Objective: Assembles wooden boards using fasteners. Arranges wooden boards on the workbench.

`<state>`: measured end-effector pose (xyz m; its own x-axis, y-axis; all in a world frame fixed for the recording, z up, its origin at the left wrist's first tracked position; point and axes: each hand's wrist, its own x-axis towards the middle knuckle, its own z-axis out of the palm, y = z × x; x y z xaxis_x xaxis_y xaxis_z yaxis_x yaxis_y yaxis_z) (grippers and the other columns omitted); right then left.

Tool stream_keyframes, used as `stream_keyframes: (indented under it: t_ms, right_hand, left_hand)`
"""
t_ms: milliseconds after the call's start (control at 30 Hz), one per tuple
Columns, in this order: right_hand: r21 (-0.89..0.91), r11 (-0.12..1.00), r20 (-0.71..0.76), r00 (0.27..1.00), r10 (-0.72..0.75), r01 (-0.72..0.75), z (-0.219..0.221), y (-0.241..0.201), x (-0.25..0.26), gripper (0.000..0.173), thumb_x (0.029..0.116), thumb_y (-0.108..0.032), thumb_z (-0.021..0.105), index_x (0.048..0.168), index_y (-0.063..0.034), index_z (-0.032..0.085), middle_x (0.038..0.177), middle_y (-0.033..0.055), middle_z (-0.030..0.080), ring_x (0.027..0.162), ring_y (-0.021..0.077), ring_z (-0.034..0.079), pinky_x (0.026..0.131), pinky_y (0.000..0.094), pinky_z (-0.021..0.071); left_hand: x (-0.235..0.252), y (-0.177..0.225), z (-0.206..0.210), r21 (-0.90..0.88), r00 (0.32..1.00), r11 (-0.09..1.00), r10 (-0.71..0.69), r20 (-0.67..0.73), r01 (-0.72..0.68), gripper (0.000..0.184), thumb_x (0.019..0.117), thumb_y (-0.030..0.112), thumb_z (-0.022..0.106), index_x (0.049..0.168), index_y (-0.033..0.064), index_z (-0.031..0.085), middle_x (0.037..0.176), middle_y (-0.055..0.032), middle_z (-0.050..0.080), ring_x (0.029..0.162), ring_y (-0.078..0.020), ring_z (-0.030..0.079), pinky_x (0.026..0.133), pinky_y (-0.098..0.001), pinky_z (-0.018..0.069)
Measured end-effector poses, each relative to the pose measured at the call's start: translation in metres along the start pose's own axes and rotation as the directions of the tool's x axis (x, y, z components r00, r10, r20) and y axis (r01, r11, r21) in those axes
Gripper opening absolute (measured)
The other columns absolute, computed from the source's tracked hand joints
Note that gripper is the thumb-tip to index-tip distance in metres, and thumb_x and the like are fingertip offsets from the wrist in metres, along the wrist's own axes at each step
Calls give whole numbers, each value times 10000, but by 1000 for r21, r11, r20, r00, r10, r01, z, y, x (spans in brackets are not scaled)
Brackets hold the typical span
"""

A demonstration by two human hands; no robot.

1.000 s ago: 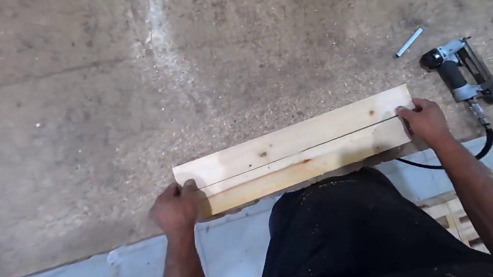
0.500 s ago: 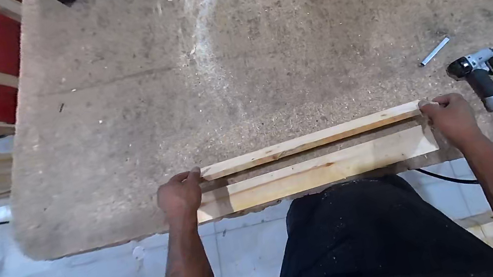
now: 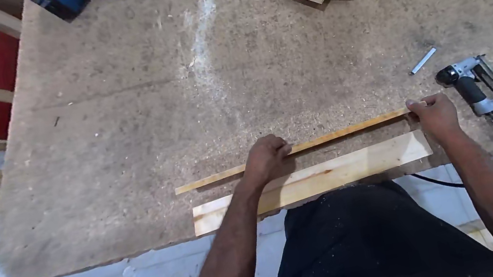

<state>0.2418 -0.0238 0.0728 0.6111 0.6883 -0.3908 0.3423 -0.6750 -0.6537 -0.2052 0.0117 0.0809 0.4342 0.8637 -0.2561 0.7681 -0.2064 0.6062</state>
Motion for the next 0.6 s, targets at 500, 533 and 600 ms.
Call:
stream_keyframes:
  t_ms: [500, 533, 600]
  right_hand:
    - [-272, 957, 76, 994, -82, 100, -16, 4, -16, 559, 965, -417, 719, 1275, 39, 626, 1189, 337, 633, 1131, 511, 596, 952, 745, 433]
    - [-299, 949, 82, 994, -77, 98, -18, 8, -19, 536, 965, -405, 724, 1268, 31, 651, 1183, 332, 646, 1129, 511, 602, 950, 746, 432]
    - [-349, 933, 104, 993, -51, 84, -18, 19, -26, 500, 970, -368, 725, 1293, 9, 663, 1186, 318, 660, 1125, 506, 613, 949, 744, 436]
  left_hand:
    - [-32, -52, -103, -280, 580, 704, -702, -413, 653, 654, 962, 402, 680, 1465, 16, 519, 1412, -246, 580, 1269, -405, 593, 1045, -627, 476]
    - [-54, -70, -105, -109, 539, 596, -778, -321, 795, 656, 956, 512, 659, 1342, -16, 613, 1329, -310, 605, 1233, -495, 586, 1008, -719, 447]
    - [-87, -94, -96, 63, 414, 409, -902, -125, 910, 655, 981, 589, 582, 1088, -46, 702, 1163, -335, 659, 1135, -516, 626, 932, -738, 465]
